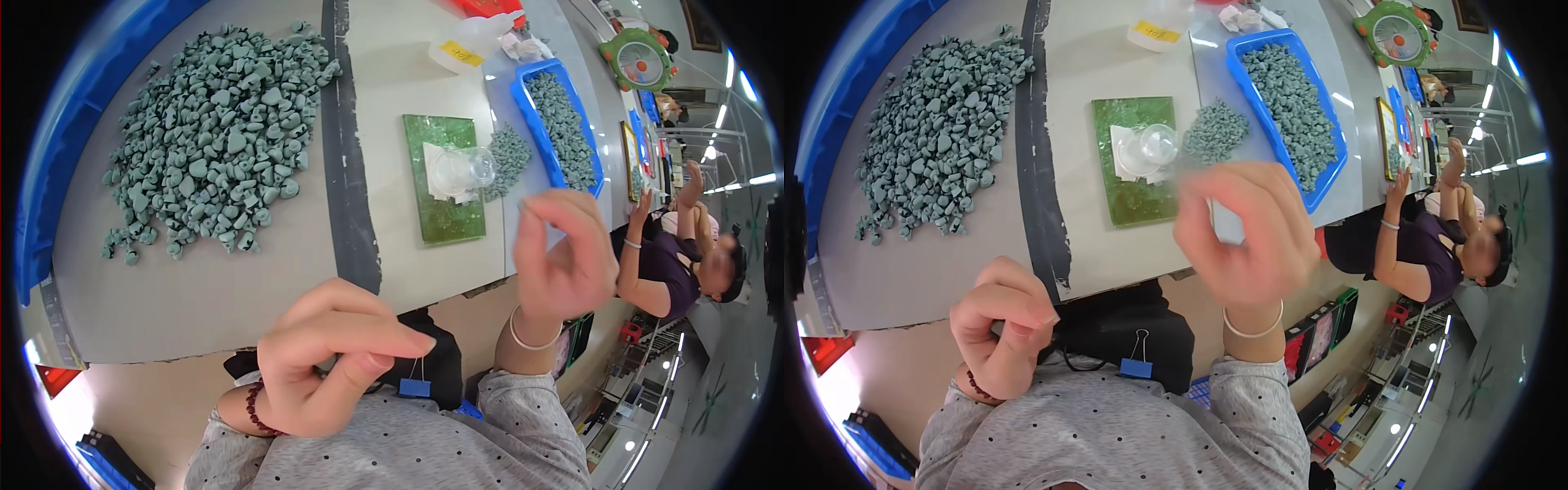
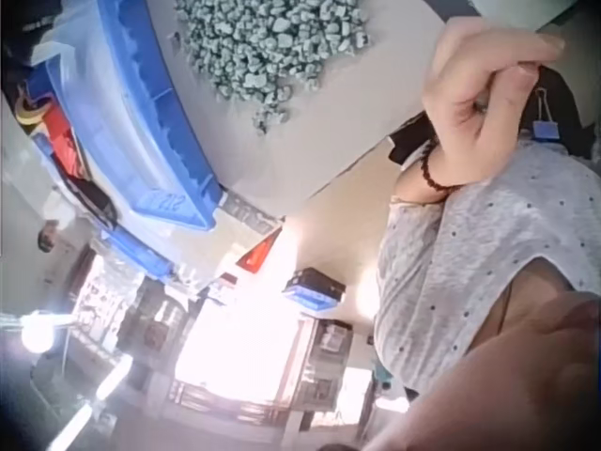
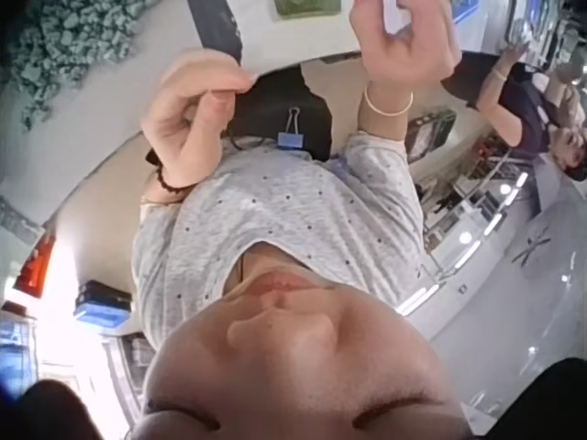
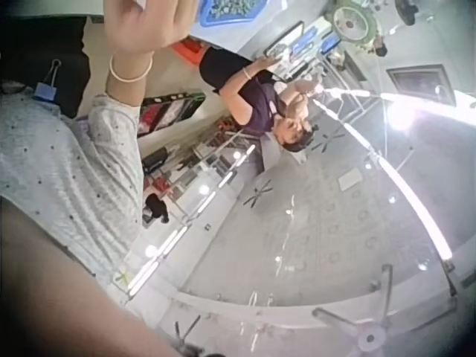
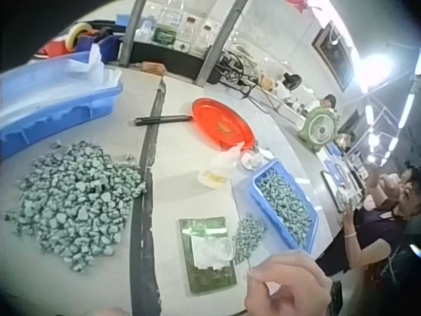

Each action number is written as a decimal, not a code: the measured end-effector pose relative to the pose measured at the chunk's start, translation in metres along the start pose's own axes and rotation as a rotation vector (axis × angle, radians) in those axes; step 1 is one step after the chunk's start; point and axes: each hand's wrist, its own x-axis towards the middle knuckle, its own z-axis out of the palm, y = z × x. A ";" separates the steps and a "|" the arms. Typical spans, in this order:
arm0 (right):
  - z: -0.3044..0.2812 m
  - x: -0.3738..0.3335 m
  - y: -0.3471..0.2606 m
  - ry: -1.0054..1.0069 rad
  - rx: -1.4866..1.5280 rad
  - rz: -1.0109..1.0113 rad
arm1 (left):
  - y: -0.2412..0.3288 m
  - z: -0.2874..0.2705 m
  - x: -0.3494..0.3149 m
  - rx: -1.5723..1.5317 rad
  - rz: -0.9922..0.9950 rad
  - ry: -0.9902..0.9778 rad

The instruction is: The person assembles small figurines by taking small parts, dipping them into adhesive on a glass plate, and attaching them to the figurine components by hand.

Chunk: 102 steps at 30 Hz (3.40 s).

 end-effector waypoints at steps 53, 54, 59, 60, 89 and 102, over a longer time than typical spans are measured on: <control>0.004 -0.013 -0.052 -0.151 0.821 -0.030 | -0.009 0.001 -0.029 0.505 0.185 0.211; 0.002 -0.013 -0.055 -0.197 0.879 0.034 | -0.007 0.009 -0.028 0.419 0.140 0.196; -0.002 -0.026 -0.061 -0.241 0.974 0.179 | -0.014 0.008 -0.029 0.332 0.124 0.154; -0.001 -0.026 -0.061 -0.233 0.974 0.177 | -0.013 0.007 -0.029 0.294 0.137 0.145; -0.029 -0.030 0.044 0.009 -0.382 0.414 | -0.002 0.010 -0.015 -1.134 -0.491 -0.147; -0.002 -0.038 0.046 -0.134 -0.469 0.338 | 0.015 0.027 -0.017 -0.958 -0.519 -0.151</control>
